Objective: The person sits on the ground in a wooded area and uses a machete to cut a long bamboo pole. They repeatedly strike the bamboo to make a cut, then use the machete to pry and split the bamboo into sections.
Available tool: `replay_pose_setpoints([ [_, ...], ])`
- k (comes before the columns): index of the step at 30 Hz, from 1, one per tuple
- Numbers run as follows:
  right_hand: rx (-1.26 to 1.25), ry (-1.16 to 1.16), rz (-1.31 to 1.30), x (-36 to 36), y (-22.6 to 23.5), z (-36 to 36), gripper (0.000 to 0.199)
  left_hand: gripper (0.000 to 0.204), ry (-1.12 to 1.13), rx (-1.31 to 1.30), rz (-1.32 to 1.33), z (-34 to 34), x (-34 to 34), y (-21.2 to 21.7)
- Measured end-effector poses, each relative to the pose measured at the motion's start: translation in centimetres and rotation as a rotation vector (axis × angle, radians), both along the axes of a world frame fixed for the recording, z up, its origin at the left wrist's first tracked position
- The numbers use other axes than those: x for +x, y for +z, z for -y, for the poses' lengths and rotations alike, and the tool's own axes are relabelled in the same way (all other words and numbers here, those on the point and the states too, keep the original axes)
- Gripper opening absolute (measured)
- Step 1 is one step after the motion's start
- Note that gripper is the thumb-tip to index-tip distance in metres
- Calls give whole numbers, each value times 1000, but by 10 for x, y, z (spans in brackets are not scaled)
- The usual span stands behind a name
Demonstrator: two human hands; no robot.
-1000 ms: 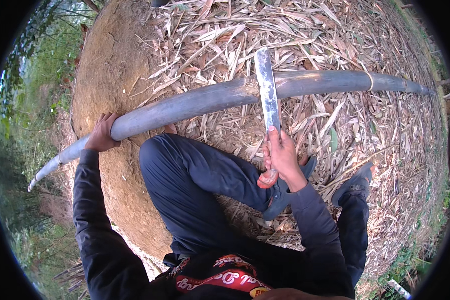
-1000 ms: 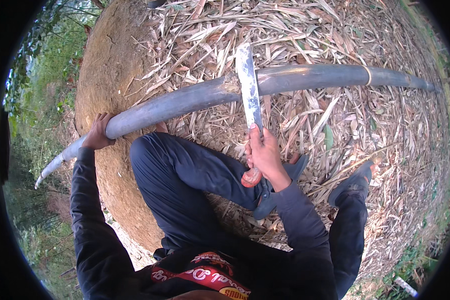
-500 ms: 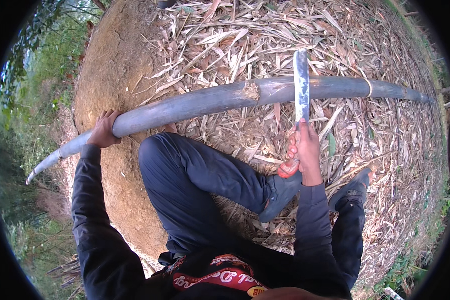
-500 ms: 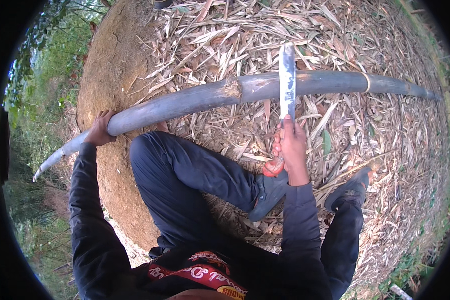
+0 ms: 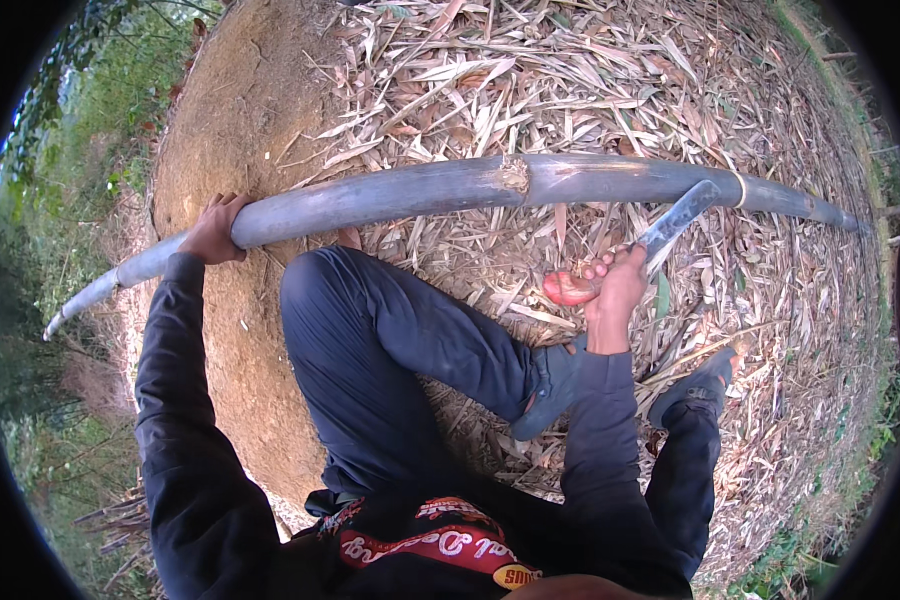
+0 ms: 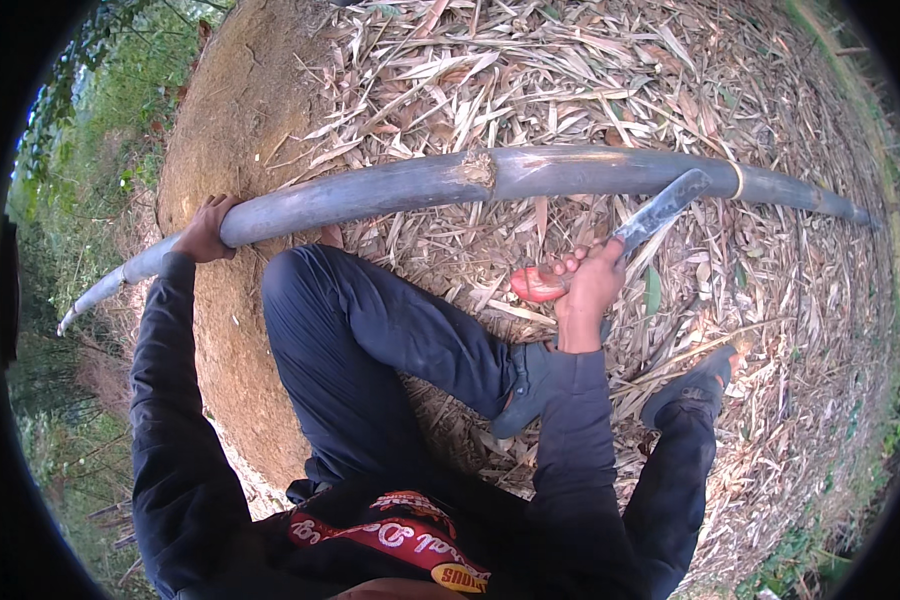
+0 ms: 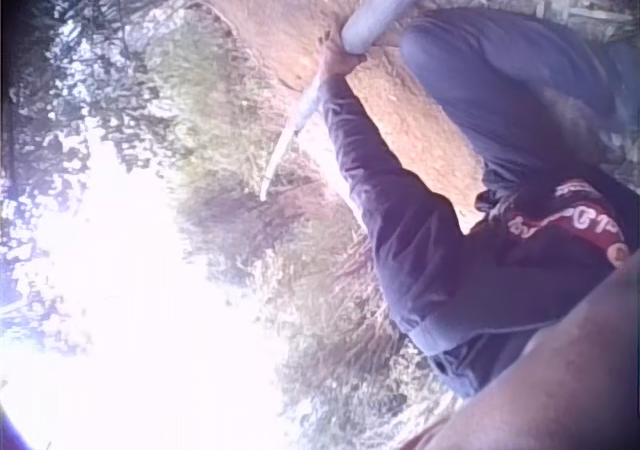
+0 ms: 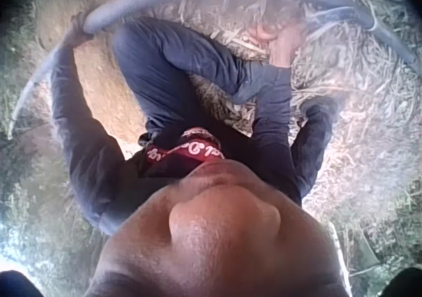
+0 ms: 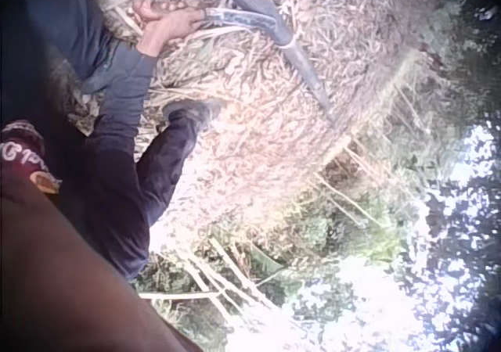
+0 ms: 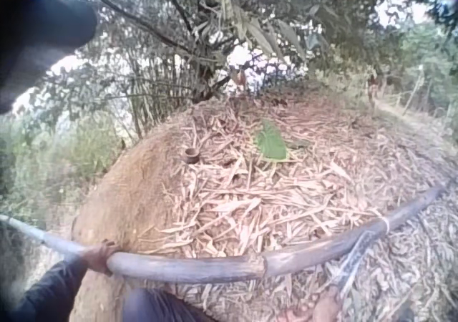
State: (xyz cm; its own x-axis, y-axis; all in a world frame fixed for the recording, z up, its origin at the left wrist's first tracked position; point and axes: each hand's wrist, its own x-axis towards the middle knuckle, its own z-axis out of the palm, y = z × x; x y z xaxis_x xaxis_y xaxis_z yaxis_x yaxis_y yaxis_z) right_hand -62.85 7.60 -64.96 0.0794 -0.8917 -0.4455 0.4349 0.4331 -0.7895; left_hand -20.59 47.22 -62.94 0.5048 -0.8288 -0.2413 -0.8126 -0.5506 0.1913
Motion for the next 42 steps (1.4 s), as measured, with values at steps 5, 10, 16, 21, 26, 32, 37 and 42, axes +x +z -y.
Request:
replay_pose_setpoints([
  [5, -28, 957, -461, 0, 17, -48, 41, 86, 38, 68, -17, -19, -1, 1],
  [10, -64, 737, -428, -6, -1, -32, 42, 83, 45, -32, -16, -11, -9, -3],
  [16, -194, 508, -545, -29, -24, -34, 38, 86, 71, -34, 79, -15, -18, -8],
  [21, -332, 422, -664, -54, -31, -15, 37, 84, 16, -58, 87, 5, -30, -4],
  [26, -593, 245, -1056, -81, 0, 23, 26, 82, -75, -45, -2, 75, -59, 8],
  [32, -1129, 410, -1181, -42, 40, -43, 32, 78, -212, -21, -22, 129, -76, 21],
  [37, -1309, 718, -1356, 0, 14, -67, 42, 83, -268, 104, -151, 156, -63, 38],
  [42, -1446, 945, -1542, 23, 5, -63, 39, 95, -306, 140, -309, 155, -37, 37],
])
